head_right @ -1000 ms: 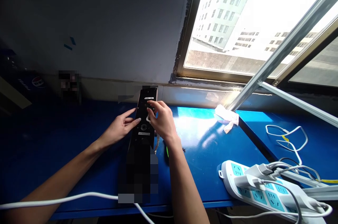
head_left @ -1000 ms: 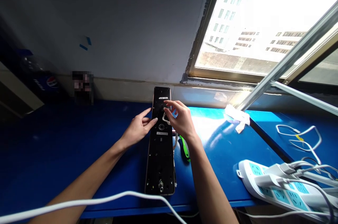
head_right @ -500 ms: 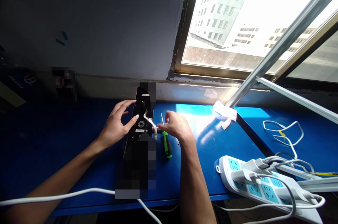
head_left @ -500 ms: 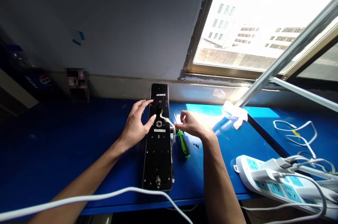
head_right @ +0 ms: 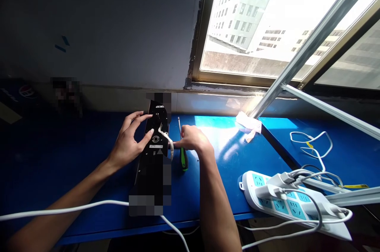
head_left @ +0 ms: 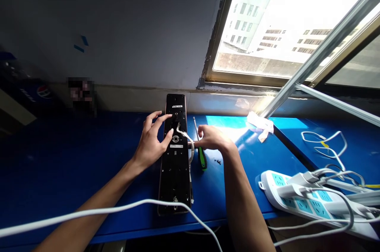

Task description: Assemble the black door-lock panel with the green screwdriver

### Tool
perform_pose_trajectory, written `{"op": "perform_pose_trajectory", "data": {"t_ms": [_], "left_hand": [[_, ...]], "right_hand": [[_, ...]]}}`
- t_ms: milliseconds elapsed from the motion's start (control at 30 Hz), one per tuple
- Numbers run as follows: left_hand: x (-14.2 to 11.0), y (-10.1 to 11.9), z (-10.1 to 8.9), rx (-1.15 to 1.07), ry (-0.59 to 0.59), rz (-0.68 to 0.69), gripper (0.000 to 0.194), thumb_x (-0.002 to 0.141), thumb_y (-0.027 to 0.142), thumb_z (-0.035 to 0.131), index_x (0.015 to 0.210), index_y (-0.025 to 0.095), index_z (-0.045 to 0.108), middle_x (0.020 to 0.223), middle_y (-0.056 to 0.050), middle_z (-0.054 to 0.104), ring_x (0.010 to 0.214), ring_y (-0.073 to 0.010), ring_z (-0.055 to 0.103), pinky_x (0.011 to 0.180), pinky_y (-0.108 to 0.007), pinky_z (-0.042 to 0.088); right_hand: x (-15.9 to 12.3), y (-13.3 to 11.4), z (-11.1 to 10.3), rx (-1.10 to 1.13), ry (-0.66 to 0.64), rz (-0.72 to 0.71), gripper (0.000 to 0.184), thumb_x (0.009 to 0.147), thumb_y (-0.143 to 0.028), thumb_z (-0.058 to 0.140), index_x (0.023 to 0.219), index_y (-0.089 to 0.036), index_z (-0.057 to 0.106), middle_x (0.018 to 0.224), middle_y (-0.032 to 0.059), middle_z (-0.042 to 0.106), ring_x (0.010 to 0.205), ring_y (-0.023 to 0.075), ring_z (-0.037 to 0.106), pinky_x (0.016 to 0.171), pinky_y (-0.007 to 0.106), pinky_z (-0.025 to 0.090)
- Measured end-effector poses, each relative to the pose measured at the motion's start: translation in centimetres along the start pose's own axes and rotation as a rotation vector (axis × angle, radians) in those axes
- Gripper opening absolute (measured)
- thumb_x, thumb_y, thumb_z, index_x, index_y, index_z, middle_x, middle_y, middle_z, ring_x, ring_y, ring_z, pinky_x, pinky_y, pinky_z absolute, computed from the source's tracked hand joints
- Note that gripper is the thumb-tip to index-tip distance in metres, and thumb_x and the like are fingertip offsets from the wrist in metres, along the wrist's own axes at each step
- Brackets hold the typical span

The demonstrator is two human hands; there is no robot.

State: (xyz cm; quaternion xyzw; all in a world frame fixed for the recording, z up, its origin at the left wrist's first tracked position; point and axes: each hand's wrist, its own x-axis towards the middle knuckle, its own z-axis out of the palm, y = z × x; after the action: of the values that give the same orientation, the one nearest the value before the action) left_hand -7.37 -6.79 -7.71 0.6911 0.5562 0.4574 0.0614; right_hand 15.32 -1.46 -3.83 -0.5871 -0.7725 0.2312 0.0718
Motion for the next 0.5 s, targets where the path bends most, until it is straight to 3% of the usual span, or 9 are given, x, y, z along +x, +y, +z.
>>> {"op": "perform_pose_trajectory", "data": {"t_ms": [133, 333, 500], "left_hand": [[0.0, 0.0, 0.0, 0.009, 0.010, 0.004, 0.042, 0.095, 0.037, 0.063, 0.136, 0.029, 0.062, 0.150, -0.010, 0.047, 0.140, -0.0324, 0.050, 0.118, -0.053, 0.044], [0.1, 0.0, 0.0, 0.037, 0.021, 0.030, 0.042, 0.096, 0.038, 0.062, 0.136, 0.028, 0.062, 0.149, -0.010, 0.047, 0.140, -0.0335, 0.047, 0.119, -0.055, 0.042], [0.0, -0.1, 0.1, 0.043, -0.002, 0.034, 0.042, 0.096, 0.039, 0.062, 0.137, 0.028, 0.062, 0.150, -0.011, 0.045, 0.139, -0.0340, 0.046, 0.118, -0.056, 0.042]], "right_hand": [[-0.3, -0.5, -2.5, 0.024, 0.106, -0.078, 0.020, 0.069, -0.022, 0.076, 0.081, -0.023, 0.060, 0.072, -0.0002, 0.066, 0.059, 0.0143, 0.056, 0.049, 0.024, 0.036], [0.5, -1.8, -7.1, 0.132, 0.263, -0.196, 0.016, 0.082, -0.026, 0.065, 0.096, -0.020, 0.059, 0.088, 0.0039, 0.070, 0.061, 0.0133, 0.061, 0.053, 0.025, 0.043], [1.4, -2.4, -8.9, 0.246, 0.221, -0.402, 0.016, 0.084, -0.022, 0.068, 0.099, -0.021, 0.063, 0.097, 0.0018, 0.072, 0.069, 0.0129, 0.069, 0.059, 0.023, 0.051]]}}
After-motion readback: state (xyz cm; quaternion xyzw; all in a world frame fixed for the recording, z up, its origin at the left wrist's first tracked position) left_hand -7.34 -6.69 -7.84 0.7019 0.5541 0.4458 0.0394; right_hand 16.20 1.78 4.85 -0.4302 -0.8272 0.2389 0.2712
